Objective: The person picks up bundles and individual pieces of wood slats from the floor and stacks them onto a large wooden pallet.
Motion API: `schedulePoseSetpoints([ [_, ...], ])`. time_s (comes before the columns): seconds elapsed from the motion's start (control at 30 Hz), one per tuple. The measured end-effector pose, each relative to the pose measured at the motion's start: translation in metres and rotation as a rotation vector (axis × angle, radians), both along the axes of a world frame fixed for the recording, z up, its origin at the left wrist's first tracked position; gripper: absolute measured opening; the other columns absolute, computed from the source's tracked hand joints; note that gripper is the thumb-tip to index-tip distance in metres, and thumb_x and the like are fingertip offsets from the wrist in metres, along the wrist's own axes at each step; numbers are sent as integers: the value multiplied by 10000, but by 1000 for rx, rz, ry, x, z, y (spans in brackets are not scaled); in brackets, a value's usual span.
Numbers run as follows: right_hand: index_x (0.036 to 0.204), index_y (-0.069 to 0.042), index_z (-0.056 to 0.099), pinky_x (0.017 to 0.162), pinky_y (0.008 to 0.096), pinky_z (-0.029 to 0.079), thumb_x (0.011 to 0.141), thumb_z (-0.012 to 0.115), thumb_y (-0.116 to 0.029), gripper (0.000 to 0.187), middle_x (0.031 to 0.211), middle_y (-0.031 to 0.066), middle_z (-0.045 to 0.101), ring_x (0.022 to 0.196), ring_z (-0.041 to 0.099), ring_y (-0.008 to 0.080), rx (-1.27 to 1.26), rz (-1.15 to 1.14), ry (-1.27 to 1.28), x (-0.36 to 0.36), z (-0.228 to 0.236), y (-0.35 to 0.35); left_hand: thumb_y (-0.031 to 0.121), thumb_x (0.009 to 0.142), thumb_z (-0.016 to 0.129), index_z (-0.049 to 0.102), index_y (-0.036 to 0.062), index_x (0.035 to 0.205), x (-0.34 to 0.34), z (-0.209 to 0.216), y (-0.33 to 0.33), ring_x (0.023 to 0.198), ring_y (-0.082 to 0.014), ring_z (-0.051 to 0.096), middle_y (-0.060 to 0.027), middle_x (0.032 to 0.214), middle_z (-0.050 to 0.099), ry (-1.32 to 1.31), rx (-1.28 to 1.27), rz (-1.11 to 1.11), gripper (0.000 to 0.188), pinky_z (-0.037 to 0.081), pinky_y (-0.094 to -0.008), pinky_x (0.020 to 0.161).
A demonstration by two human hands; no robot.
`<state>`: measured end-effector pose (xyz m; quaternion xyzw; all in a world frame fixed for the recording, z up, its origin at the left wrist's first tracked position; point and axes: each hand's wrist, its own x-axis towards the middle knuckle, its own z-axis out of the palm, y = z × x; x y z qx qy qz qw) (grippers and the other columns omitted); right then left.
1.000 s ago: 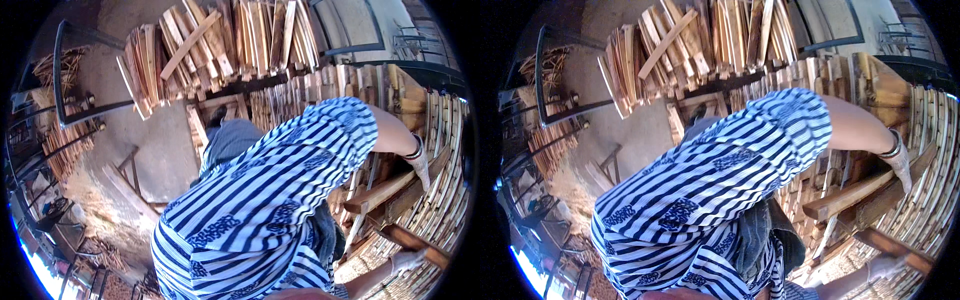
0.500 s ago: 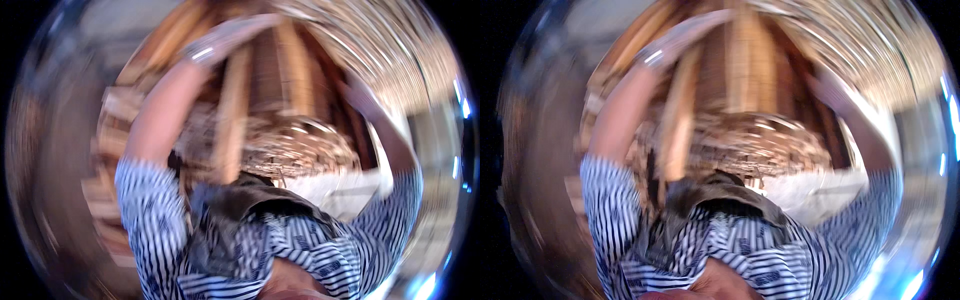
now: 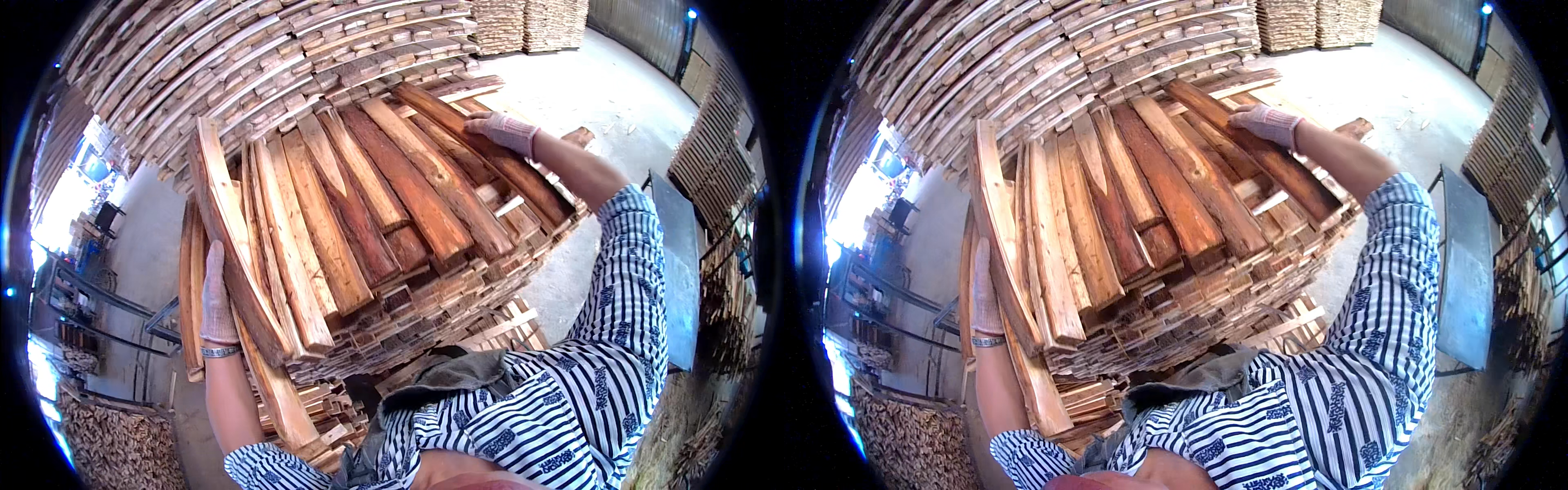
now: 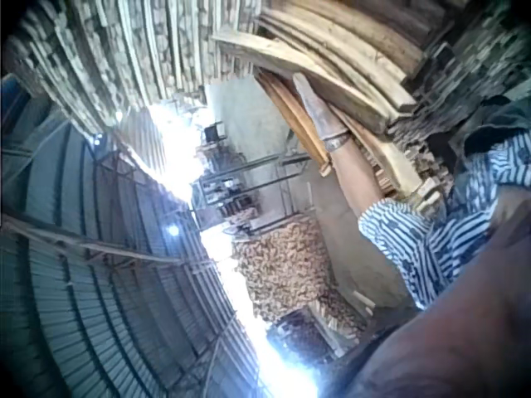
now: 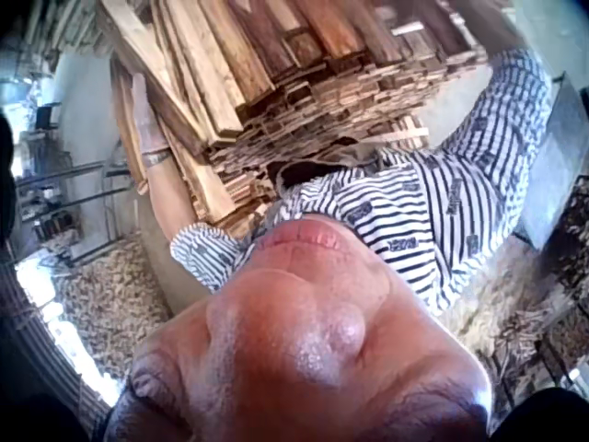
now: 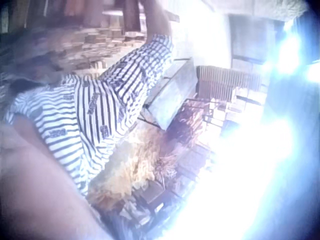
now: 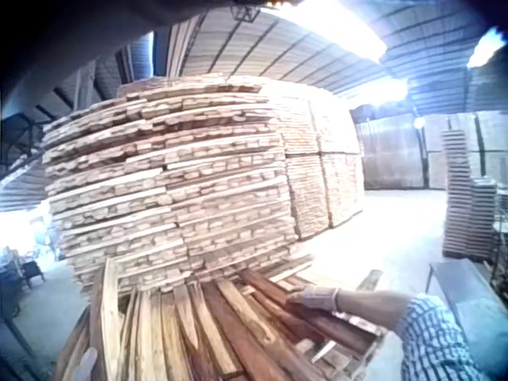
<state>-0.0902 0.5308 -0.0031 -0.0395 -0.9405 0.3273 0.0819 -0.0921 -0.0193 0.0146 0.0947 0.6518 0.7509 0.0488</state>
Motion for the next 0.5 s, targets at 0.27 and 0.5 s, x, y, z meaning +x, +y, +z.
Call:
schedulePoseSetpoints([
  [0.27,1413,6,466,1061,443,440,1006,459,-475,630,1342,227,575,1295,516,361,472,35,-131,-15,11,-54,392,1009,561,491,-4,1418,-5,2,2,1256,-161,522,-74,1389,553,7,52,11,573,386,-311,1104],
  [0.5,1414,-39,453,1132,423,361,1016,327,-600,699,1381,204,531,1304,491,349,518,412,171,-35,30,-223,486,928,631,516,21,1407,6,17,-8,1272,-194,511,-96,1399,550,-38,2,-69,677,353,-315,1109],
])
